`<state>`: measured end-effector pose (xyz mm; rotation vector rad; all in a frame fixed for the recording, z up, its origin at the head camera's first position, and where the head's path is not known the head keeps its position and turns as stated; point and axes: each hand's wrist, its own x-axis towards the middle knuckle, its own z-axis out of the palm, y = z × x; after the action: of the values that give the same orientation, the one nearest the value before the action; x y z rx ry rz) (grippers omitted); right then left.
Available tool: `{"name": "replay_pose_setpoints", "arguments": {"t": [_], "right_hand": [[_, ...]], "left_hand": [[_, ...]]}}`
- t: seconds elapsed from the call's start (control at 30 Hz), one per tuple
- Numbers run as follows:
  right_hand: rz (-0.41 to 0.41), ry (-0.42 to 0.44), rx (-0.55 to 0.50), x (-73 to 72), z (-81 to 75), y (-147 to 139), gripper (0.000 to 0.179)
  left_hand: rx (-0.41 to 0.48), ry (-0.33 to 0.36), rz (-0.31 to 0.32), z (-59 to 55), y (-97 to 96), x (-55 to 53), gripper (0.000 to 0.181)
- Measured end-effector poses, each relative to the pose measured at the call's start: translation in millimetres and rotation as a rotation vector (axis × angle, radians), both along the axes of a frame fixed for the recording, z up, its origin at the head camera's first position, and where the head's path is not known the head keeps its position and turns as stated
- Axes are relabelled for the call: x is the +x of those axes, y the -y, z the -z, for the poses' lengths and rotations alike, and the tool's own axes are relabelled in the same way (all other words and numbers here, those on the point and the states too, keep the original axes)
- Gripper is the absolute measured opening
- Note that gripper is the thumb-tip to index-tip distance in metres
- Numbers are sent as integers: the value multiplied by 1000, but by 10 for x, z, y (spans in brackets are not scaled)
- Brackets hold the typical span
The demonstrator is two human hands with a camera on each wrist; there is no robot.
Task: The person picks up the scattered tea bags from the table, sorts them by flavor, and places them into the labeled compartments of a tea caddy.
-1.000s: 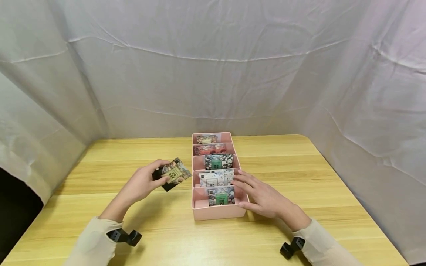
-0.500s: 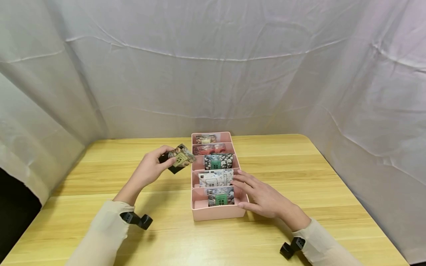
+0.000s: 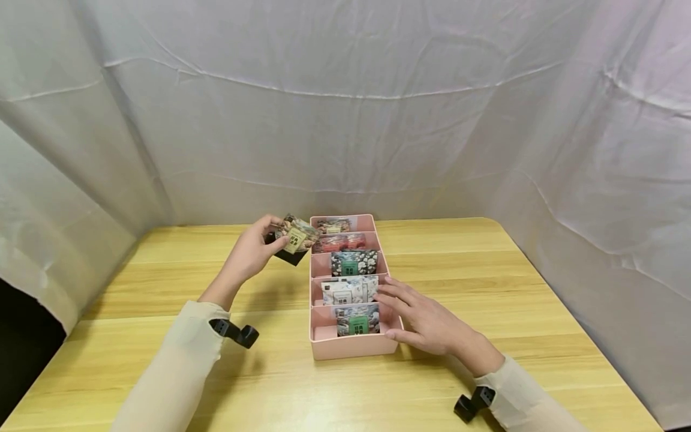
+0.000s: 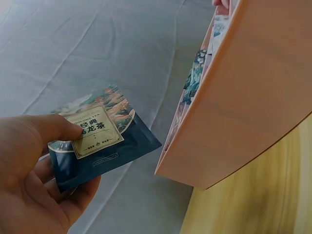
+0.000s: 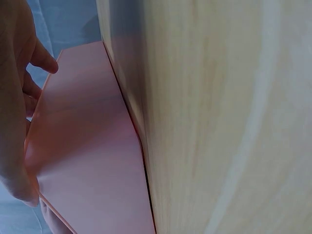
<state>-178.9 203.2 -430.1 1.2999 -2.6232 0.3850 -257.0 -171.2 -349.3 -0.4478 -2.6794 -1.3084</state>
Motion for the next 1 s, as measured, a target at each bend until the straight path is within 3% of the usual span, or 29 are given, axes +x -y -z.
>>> {"name": "replay_pose_setpoints", "arguments": {"t": [0.33, 0.77, 1.0], "right_hand": [[-1, -2, -3, 3, -3, 5, 66], [5, 13, -2, -2, -1, 5, 67], [-12, -13, -4, -11, 10, -2, 65]], "left_hand": [[-24, 6, -20, -59, -70, -204, 57], [2, 45, -45, -38, -177, -454, 49], [32, 30, -30, -24, -244, -574, 43]]}}
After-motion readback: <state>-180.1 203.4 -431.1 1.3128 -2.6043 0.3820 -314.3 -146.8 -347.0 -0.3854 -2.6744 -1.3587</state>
